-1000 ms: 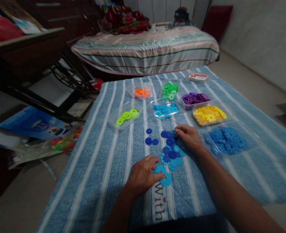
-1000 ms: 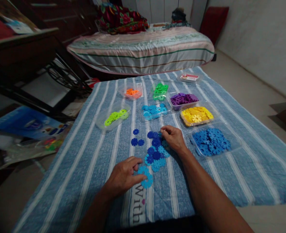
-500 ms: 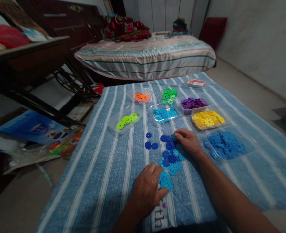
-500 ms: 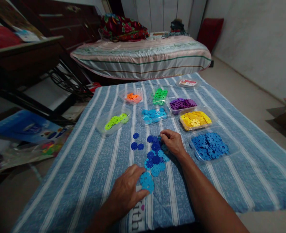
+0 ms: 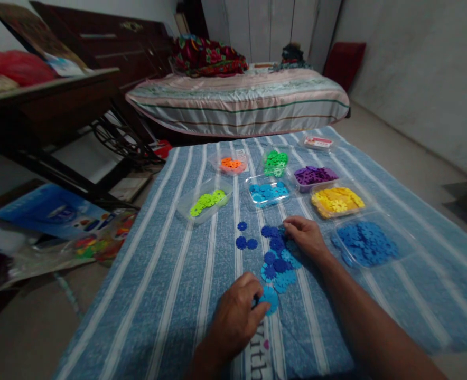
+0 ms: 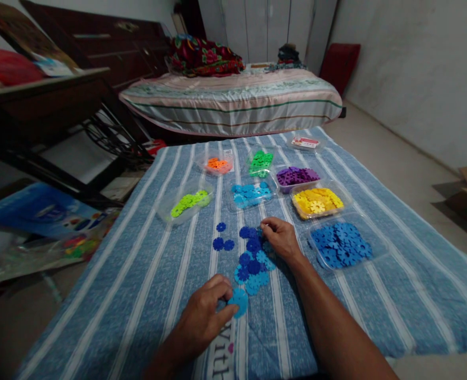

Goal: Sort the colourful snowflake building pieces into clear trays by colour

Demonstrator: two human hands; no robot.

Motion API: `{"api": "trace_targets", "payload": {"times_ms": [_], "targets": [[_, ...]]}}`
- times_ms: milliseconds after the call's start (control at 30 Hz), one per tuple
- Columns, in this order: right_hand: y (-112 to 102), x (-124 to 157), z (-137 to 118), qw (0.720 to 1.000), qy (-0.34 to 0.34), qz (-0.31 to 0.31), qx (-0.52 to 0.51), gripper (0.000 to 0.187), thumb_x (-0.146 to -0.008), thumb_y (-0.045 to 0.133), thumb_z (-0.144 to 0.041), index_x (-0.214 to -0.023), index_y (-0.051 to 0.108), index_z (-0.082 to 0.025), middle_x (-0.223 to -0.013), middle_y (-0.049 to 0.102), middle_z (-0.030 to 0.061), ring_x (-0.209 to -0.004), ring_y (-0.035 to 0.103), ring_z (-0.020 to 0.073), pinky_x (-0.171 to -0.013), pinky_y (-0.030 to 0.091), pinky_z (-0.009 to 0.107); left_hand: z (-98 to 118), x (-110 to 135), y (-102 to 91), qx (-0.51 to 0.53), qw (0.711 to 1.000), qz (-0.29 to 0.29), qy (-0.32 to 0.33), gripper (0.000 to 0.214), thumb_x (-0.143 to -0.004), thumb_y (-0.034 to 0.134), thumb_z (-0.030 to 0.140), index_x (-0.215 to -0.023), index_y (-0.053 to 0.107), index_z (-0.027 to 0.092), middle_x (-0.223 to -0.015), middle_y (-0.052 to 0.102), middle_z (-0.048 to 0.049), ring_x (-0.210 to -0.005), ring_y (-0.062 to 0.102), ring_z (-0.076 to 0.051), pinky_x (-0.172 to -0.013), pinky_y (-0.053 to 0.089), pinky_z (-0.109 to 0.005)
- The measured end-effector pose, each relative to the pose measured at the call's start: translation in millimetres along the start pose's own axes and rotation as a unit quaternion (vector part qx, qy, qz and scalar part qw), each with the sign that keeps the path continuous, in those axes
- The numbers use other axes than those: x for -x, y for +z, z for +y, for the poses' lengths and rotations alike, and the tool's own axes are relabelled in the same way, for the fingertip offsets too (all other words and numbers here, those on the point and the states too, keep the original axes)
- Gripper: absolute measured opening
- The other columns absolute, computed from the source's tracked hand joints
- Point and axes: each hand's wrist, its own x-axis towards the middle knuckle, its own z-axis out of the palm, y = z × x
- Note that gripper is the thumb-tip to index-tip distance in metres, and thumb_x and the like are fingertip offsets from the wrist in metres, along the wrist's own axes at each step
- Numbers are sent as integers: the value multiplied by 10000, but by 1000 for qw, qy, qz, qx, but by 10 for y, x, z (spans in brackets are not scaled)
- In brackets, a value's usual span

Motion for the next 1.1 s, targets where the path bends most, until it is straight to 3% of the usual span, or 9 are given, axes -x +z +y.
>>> {"api": "trace_targets", "payload": {"times_ms": [200, 367, 500, 600, 667, 767, 933, 1100], "targets": [[11, 17, -30, 1000, -2, 2, 2, 234, -752, 607, -380, -781, 691, -164, -595, 601, -5, -577, 561, 150, -570, 449, 268, -62, -125, -138, 90, 993, 65, -36, 190, -831, 534, 287, -676, 543, 177, -732, 543, -7, -677, 526, -135, -627, 409, -258], [10, 9, -30, 1000, -5, 0, 6, 233, -751, 604, -376, -779, 694, -164, -601, 602, -5, -574, 557, 146, -564, 446, 263, 6, -526, -271, 194, 969, 107, -105, 180, -733, 616, 312, -634, 575, 168, -543, 491, 43, -516, 469, -98, -501, 362, -220], [5, 0, -21, 1000, -9, -6, 13, 226, -756, 602, -373, -778, 696, -169, -599, 605, -8, -575, 559, 147, -572, 447, 266, 194, -1077, -429, 315, 922, 192, -113, 179, -702, 647, 328, -705, 601, 155, -520, 534, 38, -481, 515, -97, -468, 391, -203], [7, 1, -24, 1000, -10, -2, 10, 224, -758, 601, -373, -780, 698, -172, -613, 615, -4, -579, 566, 152, -575, 454, 271, 300, -1423, -525, 415, 866, 265, -86, 239, -691, 666, 296, -870, 593, 156, -706, 642, 0, -638, 633, -123, -561, 483, -217], [13, 2, -29, 1000, -11, 0, 10, 221, -758, 601, -372, -777, 698, -174, -613, 620, -2, -580, 572, 155, -577, 458, 274, 308, -1513, -534, 436, 851, 282, -81, 286, -679, 682, 286, -917, 581, 164, -807, 667, -18, -729, 659, -136, -610, 509, -230], [19, -1, -28, 1000, -12, -2, 10, 209, -759, 599, -361, -775, 698, -178, -613, 622, -3, -582, 576, 154, -580, 457, 272, 228, -1415, -458, 409, 874, 242, -99, 248, -676, 687, 308, -851, 602, 154, -775, 673, -30, -718, 655, -141, -601, 499, -223], [7, -14, -12, 1000, -7, -5, 10, 205, -757, 596, -359, -777, 695, -180, -617, 612, -8, -582, 564, 148, -572, 452, 266, 35, -989, -299, 315, 934, 110, -125, 212, -691, 648, 339, -749, 625, 136, -639, 636, -18, -526, 556, -104, -505, 421, -211], [-14, -5, -35, 1000, -7, -7, 19, 220, -759, 597, -373, -772, 688, -174, -595, 596, -15, -575, 561, 146, -570, 446, 264, -35, -637, -301, 148, 984, -16, -99, 200, -731, 596, 350, -695, 622, 155, -581, 551, 21, -533, 498, -114, -513, 364, -229]]}}
